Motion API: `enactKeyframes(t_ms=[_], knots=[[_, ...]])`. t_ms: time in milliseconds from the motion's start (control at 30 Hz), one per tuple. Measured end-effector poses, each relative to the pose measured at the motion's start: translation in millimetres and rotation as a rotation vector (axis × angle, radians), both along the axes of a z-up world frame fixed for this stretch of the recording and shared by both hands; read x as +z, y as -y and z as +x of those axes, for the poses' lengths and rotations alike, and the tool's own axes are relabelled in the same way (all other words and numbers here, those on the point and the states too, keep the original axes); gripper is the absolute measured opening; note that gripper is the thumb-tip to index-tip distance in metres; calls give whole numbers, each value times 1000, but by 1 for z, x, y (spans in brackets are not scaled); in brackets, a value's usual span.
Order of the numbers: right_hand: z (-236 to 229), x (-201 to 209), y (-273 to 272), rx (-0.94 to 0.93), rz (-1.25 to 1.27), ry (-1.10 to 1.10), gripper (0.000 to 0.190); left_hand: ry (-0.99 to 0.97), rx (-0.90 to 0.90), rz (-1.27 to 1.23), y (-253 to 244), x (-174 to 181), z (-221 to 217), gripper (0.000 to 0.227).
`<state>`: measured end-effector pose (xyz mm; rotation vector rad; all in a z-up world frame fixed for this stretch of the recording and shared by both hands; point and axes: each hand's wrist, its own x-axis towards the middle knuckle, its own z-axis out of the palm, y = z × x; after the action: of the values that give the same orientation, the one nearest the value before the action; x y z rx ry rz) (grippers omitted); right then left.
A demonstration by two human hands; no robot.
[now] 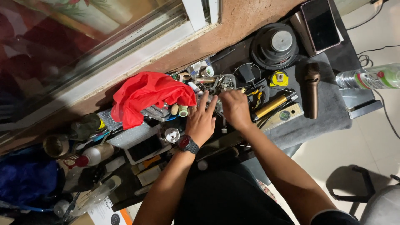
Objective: The person organizes a cluttered workspace by sorting through various items on a table. They handle bubble wrap, a red plastic bag, and small hardware components, placing them into a cardboard box. The person then moves to a different table with tools and a disassembled phone.
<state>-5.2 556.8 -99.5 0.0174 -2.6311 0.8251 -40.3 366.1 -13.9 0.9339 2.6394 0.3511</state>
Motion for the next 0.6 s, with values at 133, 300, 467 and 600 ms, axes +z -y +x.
enactKeyframes(t_ms=[133, 300, 467, 600], knots=[[-5, -5, -59, -138, -26, -12, 20, 132, 39, -101, -8, -1, -10, 96], [11, 9, -119, -464, 236, 342, 48, 161, 71, -185, -10, -28, -22, 105], [26, 0, -126, -413, 337, 435, 40, 160, 58, -229, -15, -25, -24, 107], [45, 3, -114, -413, 336, 432, 31, 175, 70, -248, -16, -33, -26, 108]])
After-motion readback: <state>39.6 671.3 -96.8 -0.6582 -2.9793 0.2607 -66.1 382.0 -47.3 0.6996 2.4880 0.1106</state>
